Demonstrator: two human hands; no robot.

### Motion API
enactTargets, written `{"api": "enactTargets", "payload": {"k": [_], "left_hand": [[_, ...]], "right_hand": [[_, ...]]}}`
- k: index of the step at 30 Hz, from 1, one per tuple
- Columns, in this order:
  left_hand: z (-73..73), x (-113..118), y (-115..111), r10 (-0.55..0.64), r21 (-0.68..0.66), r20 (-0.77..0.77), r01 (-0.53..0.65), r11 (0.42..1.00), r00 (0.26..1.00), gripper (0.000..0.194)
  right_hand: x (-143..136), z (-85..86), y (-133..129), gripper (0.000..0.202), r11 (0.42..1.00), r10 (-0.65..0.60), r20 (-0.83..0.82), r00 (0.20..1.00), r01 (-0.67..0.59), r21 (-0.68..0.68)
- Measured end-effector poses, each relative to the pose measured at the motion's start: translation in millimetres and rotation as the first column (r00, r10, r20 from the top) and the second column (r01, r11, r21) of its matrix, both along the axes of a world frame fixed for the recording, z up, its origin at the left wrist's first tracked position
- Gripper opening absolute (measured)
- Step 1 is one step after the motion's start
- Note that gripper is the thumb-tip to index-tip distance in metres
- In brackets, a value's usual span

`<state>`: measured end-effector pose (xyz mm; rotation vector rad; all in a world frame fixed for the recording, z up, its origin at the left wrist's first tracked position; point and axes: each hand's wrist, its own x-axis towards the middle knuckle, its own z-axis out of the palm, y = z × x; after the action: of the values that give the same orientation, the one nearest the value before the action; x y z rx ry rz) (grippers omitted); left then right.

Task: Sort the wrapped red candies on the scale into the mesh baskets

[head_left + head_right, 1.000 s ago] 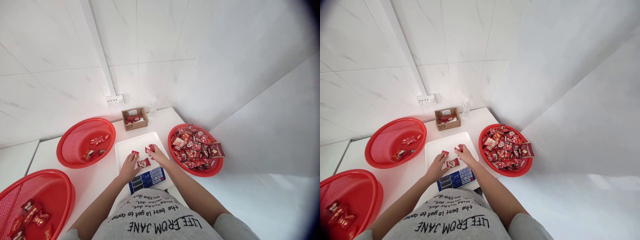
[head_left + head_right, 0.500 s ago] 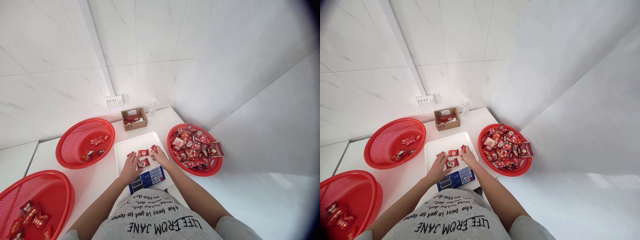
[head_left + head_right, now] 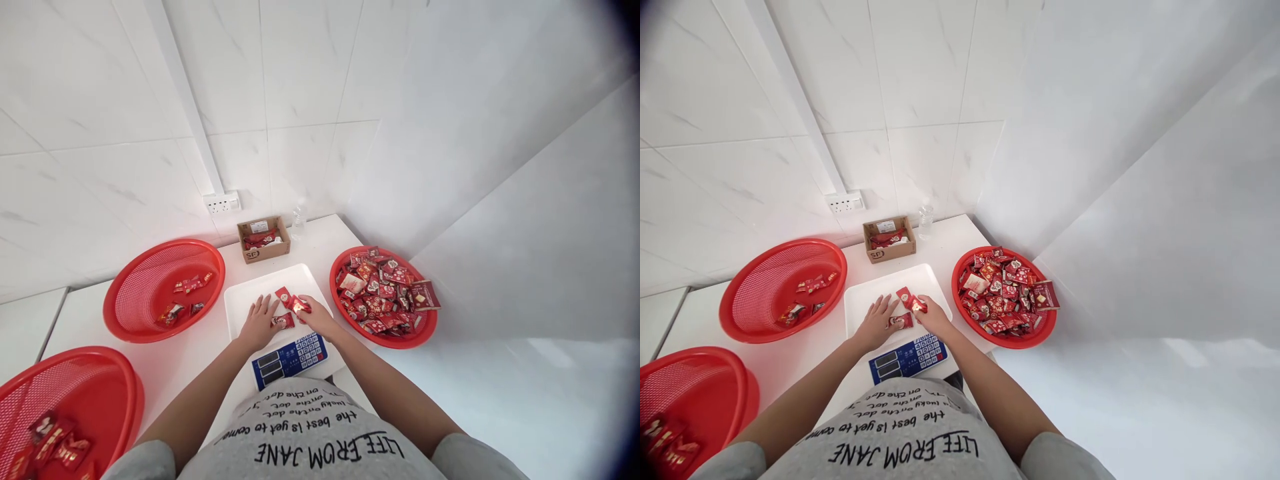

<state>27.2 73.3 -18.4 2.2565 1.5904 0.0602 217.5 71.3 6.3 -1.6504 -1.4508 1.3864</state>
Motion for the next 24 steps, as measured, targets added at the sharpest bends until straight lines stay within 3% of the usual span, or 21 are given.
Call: {"api": "enactTargets", "payload": {"k": [3,6,12,19,24], "left_hand": [[-2.6,-4,-8,0.031,0.045,0.029,-0.033,0.998,0.999,0.066],[-7.7,-6,-18,0.044,0.066,0.054,-0.047,0.997,0.998,0.065],[-12.6,-4,-29,-0.073,0.061,0.179,0.063,0.996,0.981,0.065],[-0.5,5,-15,-0.16,0.125,0.132,0.144,0.982,0.978,0.07],[3.6,16,6,-0.273,0.082,0.006,0.271,0.959,0.962,0.066]], "right_hand": [[1,-5.1,0,0.052,0.99,0.058,0.156,0.986,-0.076,0.117],[2,-11.2,-1,0.046,0.963,0.107,0.273,0.956,-0.167,0.21],[-2,-18.9,-4,0.032,0.908,0.191,0.333,0.923,-0.295,0.298],[-1,-16.7,-4,0.036,0.917,0.212,0.254,0.944,-0.282,0.282],[17,-20.1,-5,0.029,0.936,0.073,0.292,0.954,-0.167,0.311]]}}
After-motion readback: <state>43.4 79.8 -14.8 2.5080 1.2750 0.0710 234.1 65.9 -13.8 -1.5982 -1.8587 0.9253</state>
